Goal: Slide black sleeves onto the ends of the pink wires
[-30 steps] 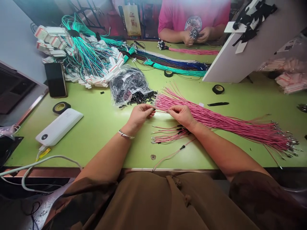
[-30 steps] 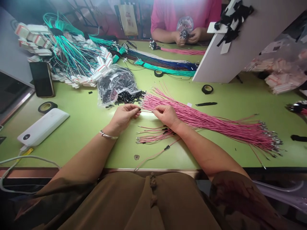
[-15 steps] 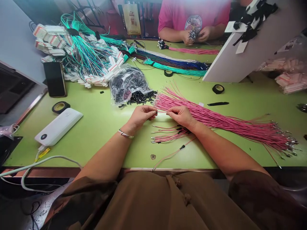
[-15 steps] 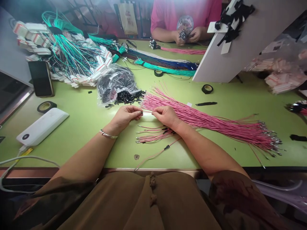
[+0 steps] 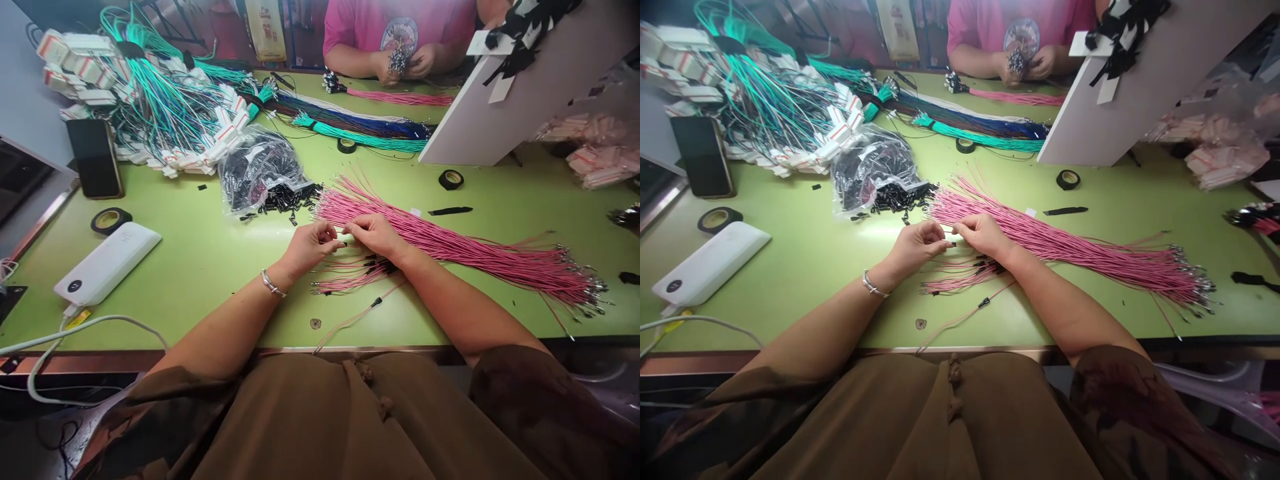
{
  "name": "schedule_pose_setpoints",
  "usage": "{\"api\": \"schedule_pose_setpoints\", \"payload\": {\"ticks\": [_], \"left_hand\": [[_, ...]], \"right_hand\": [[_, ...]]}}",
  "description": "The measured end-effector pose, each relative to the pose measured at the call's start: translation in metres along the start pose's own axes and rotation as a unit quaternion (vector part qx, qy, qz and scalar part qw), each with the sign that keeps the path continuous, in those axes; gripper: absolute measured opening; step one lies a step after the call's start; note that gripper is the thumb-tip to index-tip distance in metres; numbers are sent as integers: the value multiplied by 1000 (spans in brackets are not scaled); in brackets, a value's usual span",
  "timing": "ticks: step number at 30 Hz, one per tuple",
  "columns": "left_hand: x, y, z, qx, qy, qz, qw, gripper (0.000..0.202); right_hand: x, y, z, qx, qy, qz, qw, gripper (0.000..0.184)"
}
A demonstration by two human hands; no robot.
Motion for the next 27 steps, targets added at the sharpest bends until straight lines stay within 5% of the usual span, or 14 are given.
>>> {"api": "schedule_pose_setpoints", "payload": {"ticks": [5, 8, 11, 14, 18, 21, 24, 27], "left_hand": [[1, 0, -2, 31, 88, -6, 996, 24], [1, 0, -4, 58, 120, -26, 991, 21], [-1, 3, -3, 56, 65, -63, 994, 13], [-14, 10, 10, -17, -44, -152, 987, 9], [-22, 20, 33, -146, -144, -221, 953, 8], [9, 6, 26, -107, -195, -149, 964, 11], [65, -12, 14, -90, -279, 26, 956, 17], [83, -22, -2, -95, -340, 49, 934, 23]], "right_hand": [[-16, 6, -16, 27, 25, -116, 993, 35], [-6, 6, -21, 29, 101, -115, 988, 23], [3, 10, -17, 17, 200, -179, 963, 16], [13, 16, -6, -17, 228, -252, 940, 11], [25, 6, -13, -12, 139, -164, 977, 20], [17, 5, -23, -5, 47, -123, 991, 27], [8, 7, -27, -23, 12, -118, 993, 26], [12, 7, -20, -46, 52, -122, 990, 22]]}}
Point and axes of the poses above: each hand's wrist, its own y-axis away from the middle knuckle, its own x-axis out of the back of the hand, z = x × y, the point moved 9 cm from there along -y, towards the middle knuckle, and after that the axes turned 5 degrees about z, right-handed, at the moved point
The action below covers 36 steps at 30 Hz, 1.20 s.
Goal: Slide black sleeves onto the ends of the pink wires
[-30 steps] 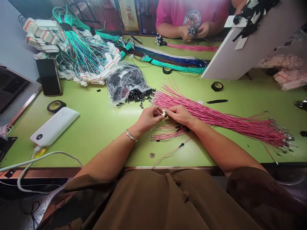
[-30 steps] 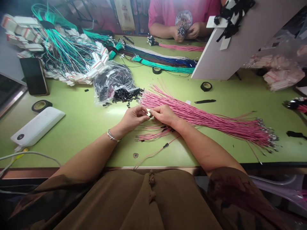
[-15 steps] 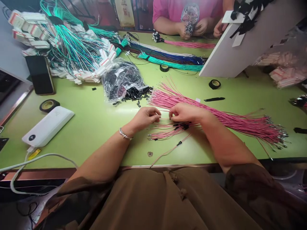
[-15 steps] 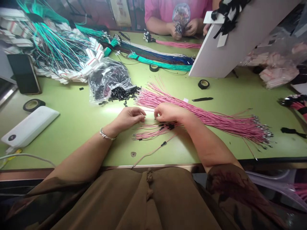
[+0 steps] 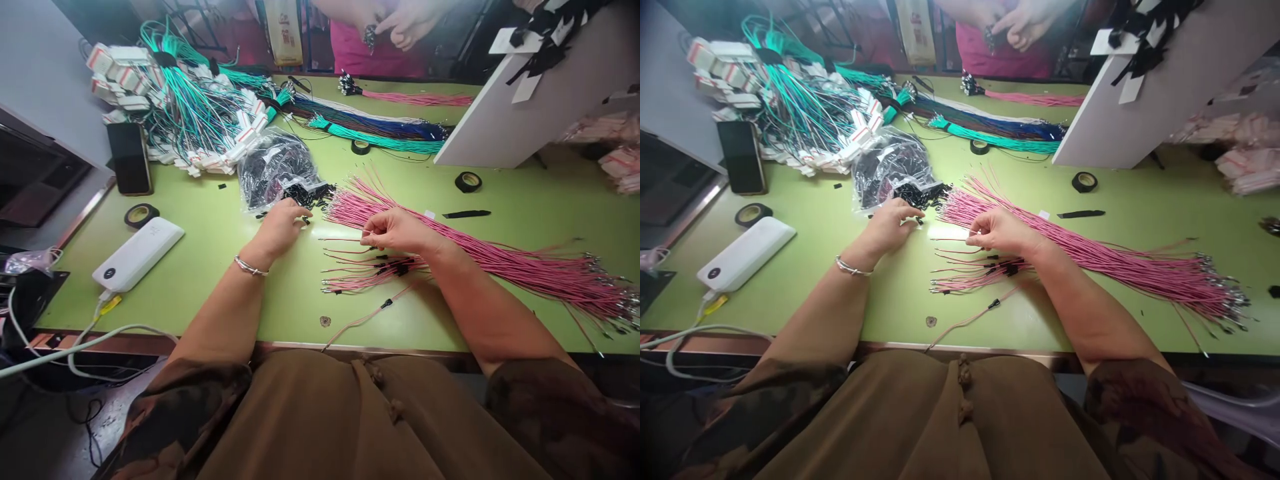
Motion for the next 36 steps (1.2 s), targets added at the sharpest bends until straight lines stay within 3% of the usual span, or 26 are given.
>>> {"api": "schedule_pose_setpoints", "payload": {"ticks": [3, 6, 13, 19, 24, 29, 36], "left_hand": [[-14, -1, -5, -18, -20, -35, 999, 19], [-19, -1, -3, -18, -32, -36, 999, 17], [-14, -1, -8, 12, -23, -22, 999, 20], [-17, -3, -5, 27, -80, -2, 996, 17], [-22, -2, -3, 58, -118, -19, 991, 30], [-22, 5, 7, 50, -180, -16, 982, 33], [-18, 8, 12, 43, -196, -29, 979, 30]], "right_hand": [[4, 2, 13, -21, 71, -47, 996, 16], [13, 3, 17, -16, 69, -69, 995, 17], [31, 3, 8, -8, 30, -26, 999, 19], [48, 4, 4, -9, -21, 43, 999, 20], [27, -3, -2, 22, -18, 81, 996, 14], [-2, -12, 5, 25, 69, 130, 989, 12], [-4, -10, 10, 35, 96, 163, 981, 13]]}}
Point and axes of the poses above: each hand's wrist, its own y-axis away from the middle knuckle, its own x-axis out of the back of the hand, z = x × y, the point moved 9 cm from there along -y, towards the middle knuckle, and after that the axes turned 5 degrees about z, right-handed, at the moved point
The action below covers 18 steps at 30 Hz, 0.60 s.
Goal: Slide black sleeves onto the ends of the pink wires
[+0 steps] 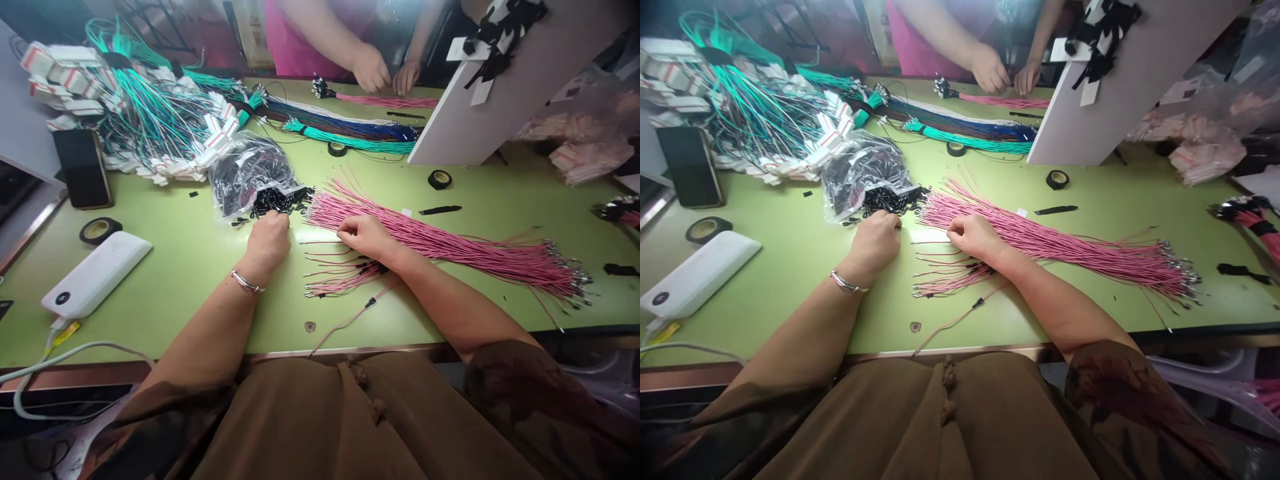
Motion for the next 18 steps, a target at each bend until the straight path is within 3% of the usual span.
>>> {"api": "schedule_pose_setpoints", "payload": {"ticks": [3, 5, 7, 9, 11, 13, 15, 18], "left_hand": [[4, -2, -7, 34, 89, 15, 995, 32], [6, -2, -11, 77, 225, 33, 971, 30], [2, 2, -12, 140, 406, 33, 902, 23], [-9, 8, -5, 204, 578, -3, 790, 16], [-22, 15, 8, 260, 689, -52, 674, 16], [-31, 20, 16, 306, 738, -83, 595, 14], [-36, 23, 19, 333, 755, -97, 557, 12], [-39, 23, 20, 342, 763, -109, 537, 11]], "right_hand": [[0, 2, -1, 6, 13, 0, 1000, 14], [0, 2, -4, 13, 9, 4, 1000, 15], [2, 3, -7, 22, -6, 12, 1000, 16], [6, 3, -9, 31, -27, 24, 999, 16], [10, 4, -11, 39, -46, 35, 998, 17], [12, 4, -13, 51, -57, 39, 996, 17], [11, 5, -14, 64, -56, 34, 996, 17], [9, 5, -15, 73, -49, 22, 996, 17]]}}
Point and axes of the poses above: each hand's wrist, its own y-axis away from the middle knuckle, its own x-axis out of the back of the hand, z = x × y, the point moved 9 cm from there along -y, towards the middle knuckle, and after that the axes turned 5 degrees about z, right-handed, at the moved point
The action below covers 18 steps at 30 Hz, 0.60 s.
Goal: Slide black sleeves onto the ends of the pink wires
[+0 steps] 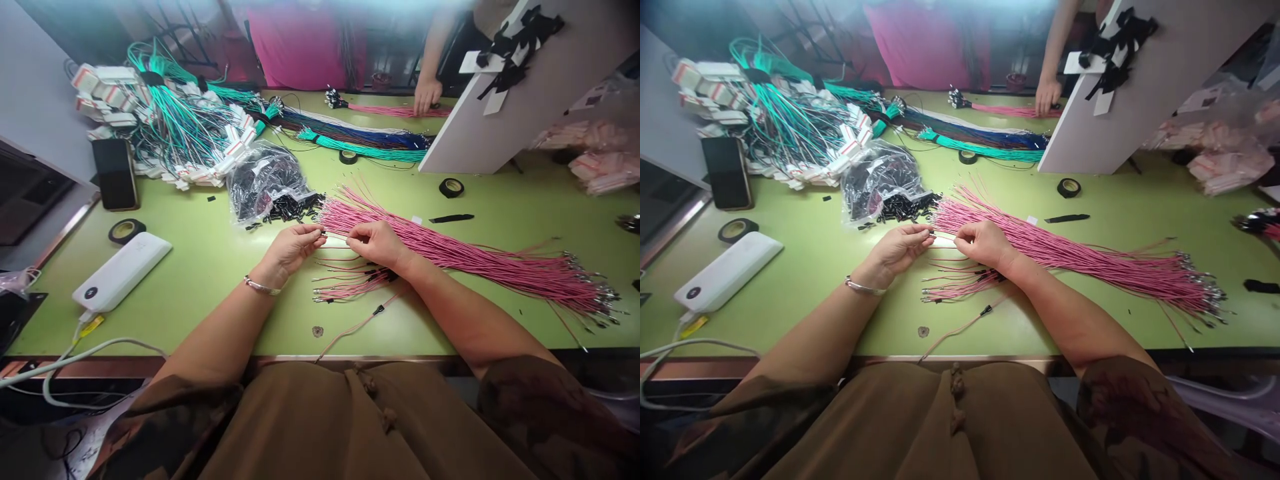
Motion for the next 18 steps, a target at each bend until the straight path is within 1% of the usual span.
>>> {"api": "schedule_pose_setpoints", "payload": {"ticks": [8, 18], "left_hand": [[0, 0, 0, 5, 8, -2, 1000, 18], [-2, 0, -2, 17, -5, -20, 1000, 11]], "right_hand": [[4, -1, 0, -10, 5, 12, 1000, 19], [4, -1, 5, -15, 35, 9, 999, 18]]}}
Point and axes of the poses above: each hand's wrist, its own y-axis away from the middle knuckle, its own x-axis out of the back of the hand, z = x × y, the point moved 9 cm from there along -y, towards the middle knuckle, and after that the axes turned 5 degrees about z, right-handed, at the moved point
